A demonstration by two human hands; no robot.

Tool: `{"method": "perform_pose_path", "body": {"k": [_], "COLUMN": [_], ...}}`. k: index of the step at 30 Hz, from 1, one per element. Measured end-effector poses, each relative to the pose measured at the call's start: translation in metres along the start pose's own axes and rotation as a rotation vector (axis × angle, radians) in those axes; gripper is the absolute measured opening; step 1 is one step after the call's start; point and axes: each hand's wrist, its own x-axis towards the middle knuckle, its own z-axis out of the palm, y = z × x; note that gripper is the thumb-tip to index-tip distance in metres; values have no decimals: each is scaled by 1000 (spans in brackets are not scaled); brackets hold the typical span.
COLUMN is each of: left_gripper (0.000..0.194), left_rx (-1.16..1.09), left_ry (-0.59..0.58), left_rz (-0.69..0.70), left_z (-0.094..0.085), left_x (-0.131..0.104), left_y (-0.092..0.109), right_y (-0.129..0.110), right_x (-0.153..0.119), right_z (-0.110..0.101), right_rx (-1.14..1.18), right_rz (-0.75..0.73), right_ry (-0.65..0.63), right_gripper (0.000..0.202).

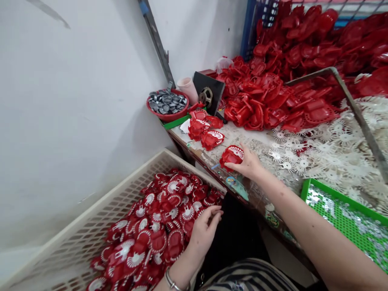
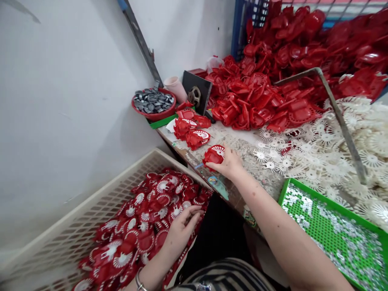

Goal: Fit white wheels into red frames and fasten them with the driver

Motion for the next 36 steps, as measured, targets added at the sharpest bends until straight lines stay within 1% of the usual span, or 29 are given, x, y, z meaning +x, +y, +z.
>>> {"method": "perform_pose_path", "body": {"k": [3, 6, 8, 10, 11, 12, 14, 16, 17, 19, 20, 21, 22, 24, 26, 27, 29, 32, 36], "left_gripper": [30, 36, 47, 60, 64, 65, 56, 42, 38, 34, 33, 32, 30, 29, 31, 32, 35, 38, 46], "left_rx": [-41, -161, -354, -597, -694, -758, -784, -757, -747, -724, -707, -687, -667, -649, -655, -657, -665, -711, -770], "left_ry": [2, -35, -98, -202, -265, -325, -404, -382, -349, -292, -279, -280, -291, -327, -378, -400, -419, -406, -418], "left_rz": [10, 7, 13, -3, -29, -66, -142, -174, -185, -207, -219, -231, -243, -273, -315, -337, -386, -468, -536], "left_z": [4, 8, 13, 22, 27, 33, 46, 57, 61, 63, 63, 62, 60, 58, 56, 55, 56, 58, 64], "left_x": [8, 17, 23, 27, 29, 30, 29, 27, 26, 23, 22, 21, 19, 16, 12, 11, 8, 7, 5], "left_y": [12, 32, 47, 61, 67, 72, 78, 79, 77, 71, 68, 66, 64, 61, 61, 61, 63, 67, 72], "right_y": [7, 12, 15, 18, 19, 21, 25, 32, 36, 46, 52, 57, 63, 73, 82, 86, 92, 98, 105], "right_x": [-3, -18, -40, -73, -90, -108, -137, -150, -150, -132, -117, -99, -79, -43, -18, -10, -5, -7, -11], "right_z": [-11, -29, -39, -44, -44, -42, -39, -40, -44, -55, -61, -66, -71, -75, -74, -73, -69, -70, -86], "right_rx": [16, -2, -40, -102, -140, -183, -240, -231, -211, -223, -257, -355, -405, -481, -552, -582, -617, -608, -495], "right_rz": [-25, -51, -178, -381, -465, -515, -560, -541, -499, -338, -240, -130, -74, 16, 68, 72, 42, -1, 33], "right_ry": [56, 121, 175, 210, 205, 184, 125, 70, 55, 26, 21, -20, -15, 5, 22, 25, 24, 32, 98], "right_gripper": [104, 103, 100, 93, 89, 88, 86, 89, 90, 80, 68, 53, 45, 38, 31, 28, 22, 18, 21]}}
